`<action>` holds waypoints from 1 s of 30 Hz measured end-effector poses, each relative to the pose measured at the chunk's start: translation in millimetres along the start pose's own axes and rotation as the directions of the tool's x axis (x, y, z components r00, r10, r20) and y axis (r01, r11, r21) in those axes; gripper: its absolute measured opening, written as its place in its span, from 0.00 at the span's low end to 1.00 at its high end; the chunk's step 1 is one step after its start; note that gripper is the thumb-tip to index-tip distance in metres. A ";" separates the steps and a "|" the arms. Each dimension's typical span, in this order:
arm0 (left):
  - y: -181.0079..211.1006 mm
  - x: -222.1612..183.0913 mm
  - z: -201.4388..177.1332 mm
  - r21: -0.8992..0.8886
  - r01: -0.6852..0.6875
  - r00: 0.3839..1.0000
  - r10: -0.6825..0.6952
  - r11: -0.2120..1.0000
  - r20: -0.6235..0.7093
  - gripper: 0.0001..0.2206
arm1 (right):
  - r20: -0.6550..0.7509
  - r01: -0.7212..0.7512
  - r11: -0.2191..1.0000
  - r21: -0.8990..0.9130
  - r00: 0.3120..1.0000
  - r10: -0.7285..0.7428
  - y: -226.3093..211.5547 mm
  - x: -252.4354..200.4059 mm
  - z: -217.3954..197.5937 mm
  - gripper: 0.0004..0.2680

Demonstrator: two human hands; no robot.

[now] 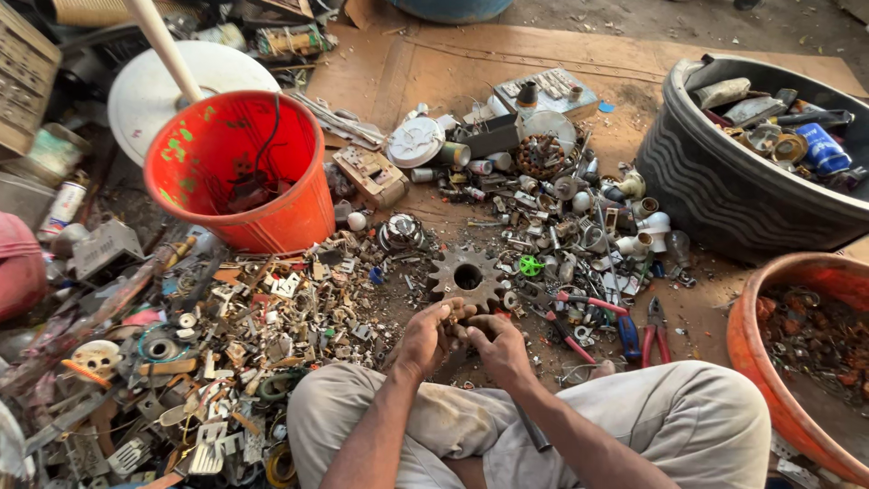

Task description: The person sits on the ground and uses a hammer and pliers to dismantle a metal gear-like object. They repeatedly strike the object to break it apart and use pliers to pull out small metal pieces, which are then placed into a red bucket.

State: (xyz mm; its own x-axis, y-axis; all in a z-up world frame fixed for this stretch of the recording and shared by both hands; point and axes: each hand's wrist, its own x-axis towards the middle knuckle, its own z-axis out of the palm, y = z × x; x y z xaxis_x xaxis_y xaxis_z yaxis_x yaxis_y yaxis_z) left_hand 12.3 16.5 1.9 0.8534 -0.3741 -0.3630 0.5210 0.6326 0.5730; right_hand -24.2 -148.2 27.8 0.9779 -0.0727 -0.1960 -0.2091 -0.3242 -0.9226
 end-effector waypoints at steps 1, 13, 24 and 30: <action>-2.3 1.9 1.7 0.007 -0.006 1.000 0.006 1.000 0.025 0.20 | 0.041 -0.036 0.995 0.096 0.999 0.033 8.7 3.3 0.2 0.11; -9.4 -7.4 5.7 0.345 0.006 1.000 -0.004 0.939 -0.007 0.19 | 0.236 -0.198 0.868 0.455 0.967 0.097 33.6 13.8 3.6 0.06; -17.9 -0.8 2.6 0.246 -0.024 0.998 0.008 0.969 0.067 0.18 | 0.196 -0.240 0.866 0.440 0.966 0.168 34.8 12.4 2.6 0.05; -23.4 6.2 -4.4 0.329 -0.002 0.998 -0.019 0.944 0.061 0.16 | 0.220 -0.257 0.872 0.417 0.959 0.177 39.7 14.7 3.9 0.05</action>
State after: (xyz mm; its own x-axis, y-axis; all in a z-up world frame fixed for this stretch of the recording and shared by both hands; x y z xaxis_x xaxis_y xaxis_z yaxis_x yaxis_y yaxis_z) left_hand 5.3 2.4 -17.0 0.8425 -0.4271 -0.3282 0.4953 0.3747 0.7838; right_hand -18.1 -158.5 -13.0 0.9019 0.0804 -0.4245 -0.4317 0.1295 -0.8927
